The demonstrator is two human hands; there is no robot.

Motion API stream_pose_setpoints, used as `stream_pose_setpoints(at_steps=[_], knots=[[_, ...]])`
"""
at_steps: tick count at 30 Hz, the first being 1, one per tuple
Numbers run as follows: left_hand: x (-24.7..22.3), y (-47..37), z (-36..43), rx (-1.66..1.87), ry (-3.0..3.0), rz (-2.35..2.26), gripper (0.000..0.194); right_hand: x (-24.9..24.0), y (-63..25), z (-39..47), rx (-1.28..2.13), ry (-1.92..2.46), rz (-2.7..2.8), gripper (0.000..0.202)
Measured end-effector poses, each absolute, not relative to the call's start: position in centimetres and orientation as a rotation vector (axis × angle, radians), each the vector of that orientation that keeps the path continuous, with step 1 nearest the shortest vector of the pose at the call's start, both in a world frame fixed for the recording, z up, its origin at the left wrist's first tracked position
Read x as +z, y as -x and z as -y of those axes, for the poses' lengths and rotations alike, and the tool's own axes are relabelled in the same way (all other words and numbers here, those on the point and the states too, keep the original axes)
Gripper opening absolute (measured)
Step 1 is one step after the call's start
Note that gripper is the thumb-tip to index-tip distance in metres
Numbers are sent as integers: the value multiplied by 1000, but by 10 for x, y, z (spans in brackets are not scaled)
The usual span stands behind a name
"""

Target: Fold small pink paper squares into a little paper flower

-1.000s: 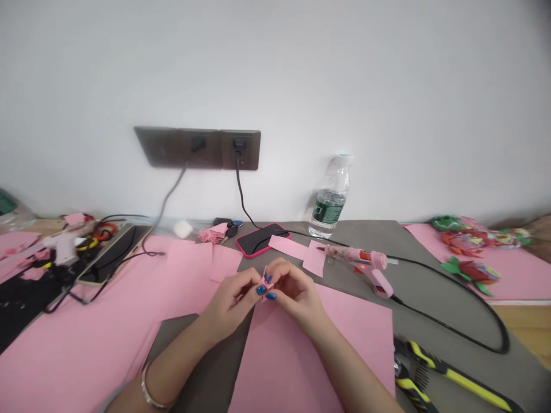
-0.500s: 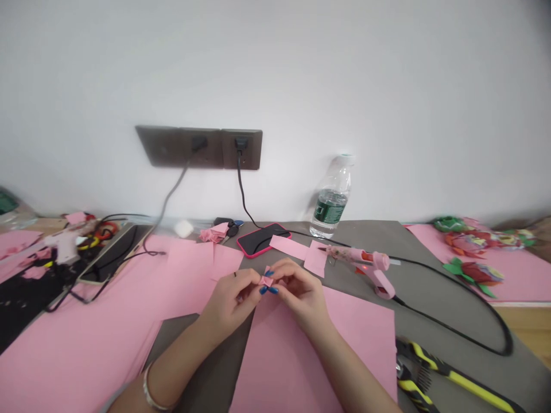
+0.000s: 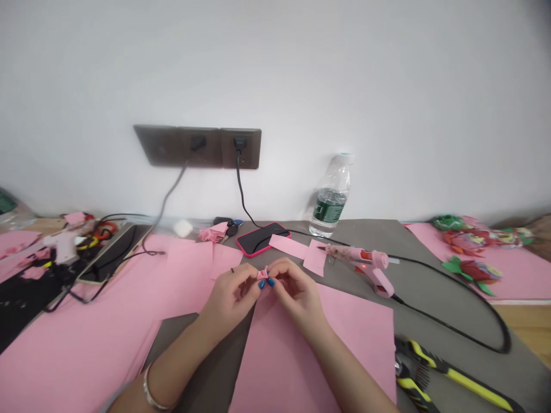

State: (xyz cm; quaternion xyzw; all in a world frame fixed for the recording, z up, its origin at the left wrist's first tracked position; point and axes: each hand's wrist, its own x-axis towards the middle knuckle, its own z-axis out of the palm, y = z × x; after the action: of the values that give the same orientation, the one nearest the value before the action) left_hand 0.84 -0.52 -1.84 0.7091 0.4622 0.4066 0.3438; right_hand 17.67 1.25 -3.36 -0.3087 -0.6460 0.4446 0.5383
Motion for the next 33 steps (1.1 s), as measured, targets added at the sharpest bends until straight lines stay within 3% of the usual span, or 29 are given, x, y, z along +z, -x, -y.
stream_pose_setpoints(at_steps=[8,15,19,22,33], knots=[[-19,-14,7,976,-1654,-1119,24,-33,-174,-8,1164,779,1664,20],[-17,-12,9,957,-1814,-1028,19,-32,-175,-9,1314,729,1598,30],[-20,-13,8,999,-1732,-1041,16,-33,-175,-10,1327,727,1592,30],[-22,-15,7,1125,-1619,-1100,1,-35,-174,-12,1289,761,1601,29],[-25,-13,3,1353,-1834,-1172,12,-40,-172,-13,1174,852,1482,23]])
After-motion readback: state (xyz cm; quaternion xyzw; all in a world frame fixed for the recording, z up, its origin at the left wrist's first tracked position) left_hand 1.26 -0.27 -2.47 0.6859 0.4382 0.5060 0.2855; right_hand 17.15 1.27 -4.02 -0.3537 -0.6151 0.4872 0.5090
